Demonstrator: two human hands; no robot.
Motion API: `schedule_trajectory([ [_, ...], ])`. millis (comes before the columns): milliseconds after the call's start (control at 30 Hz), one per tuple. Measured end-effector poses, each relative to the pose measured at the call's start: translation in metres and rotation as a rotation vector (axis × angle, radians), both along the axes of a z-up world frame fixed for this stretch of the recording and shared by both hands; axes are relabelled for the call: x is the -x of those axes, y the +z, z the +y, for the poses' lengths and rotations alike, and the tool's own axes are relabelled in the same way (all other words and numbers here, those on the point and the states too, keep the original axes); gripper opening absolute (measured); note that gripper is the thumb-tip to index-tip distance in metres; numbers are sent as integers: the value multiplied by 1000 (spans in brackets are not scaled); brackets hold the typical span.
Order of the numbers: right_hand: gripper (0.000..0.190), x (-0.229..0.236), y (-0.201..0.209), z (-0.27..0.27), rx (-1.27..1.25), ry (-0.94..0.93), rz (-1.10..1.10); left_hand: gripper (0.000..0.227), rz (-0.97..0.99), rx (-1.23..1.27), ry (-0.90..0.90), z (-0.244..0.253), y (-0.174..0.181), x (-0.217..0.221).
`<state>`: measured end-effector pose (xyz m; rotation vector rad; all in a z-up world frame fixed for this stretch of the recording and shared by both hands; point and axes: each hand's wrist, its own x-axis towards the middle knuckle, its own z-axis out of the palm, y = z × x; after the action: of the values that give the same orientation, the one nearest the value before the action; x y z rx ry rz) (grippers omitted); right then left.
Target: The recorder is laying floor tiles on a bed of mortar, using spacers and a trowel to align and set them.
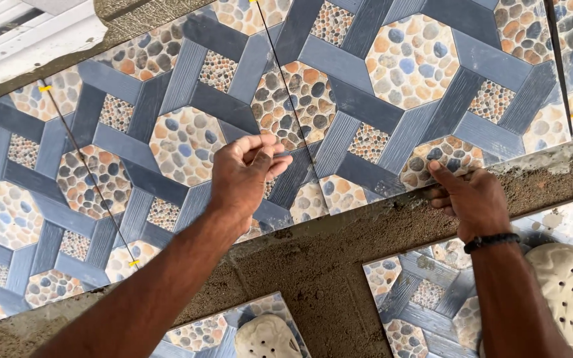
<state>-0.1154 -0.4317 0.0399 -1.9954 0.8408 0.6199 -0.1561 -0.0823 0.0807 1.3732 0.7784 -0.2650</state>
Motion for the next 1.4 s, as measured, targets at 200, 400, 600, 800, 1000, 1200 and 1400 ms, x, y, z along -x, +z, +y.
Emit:
schedule_trajectory([
  [200, 37, -1, 6, 4, 26, 30, -34, 34, 145, -13, -179, -3, 11, 17],
  [400, 35, -2, 2, 0, -6, 15, -58, 30, -69, -33, -450, -13, -15, 37],
  [600, 41, -3, 3, 3, 109, 39, -26, 23, -297, -566, -709, -30, -21, 41],
  [800, 45, -3, -4, -1, 119, 8, -41, 14, -367, -783, -865, -42, -25, 52],
  [1000, 44, -4, 0, 5, 128, 14, -49, 14, -514, -863, -926, -46, -65, 56],
  [1200, 52, -3, -4, 3, 227, 105, -14, 22, -605, -973, -1026, -48, -64, 48],
  [1400, 53, -4, -14, -8, 338, 193, 54, 13, -645, -1035, -1049, -51, -76, 50],
])
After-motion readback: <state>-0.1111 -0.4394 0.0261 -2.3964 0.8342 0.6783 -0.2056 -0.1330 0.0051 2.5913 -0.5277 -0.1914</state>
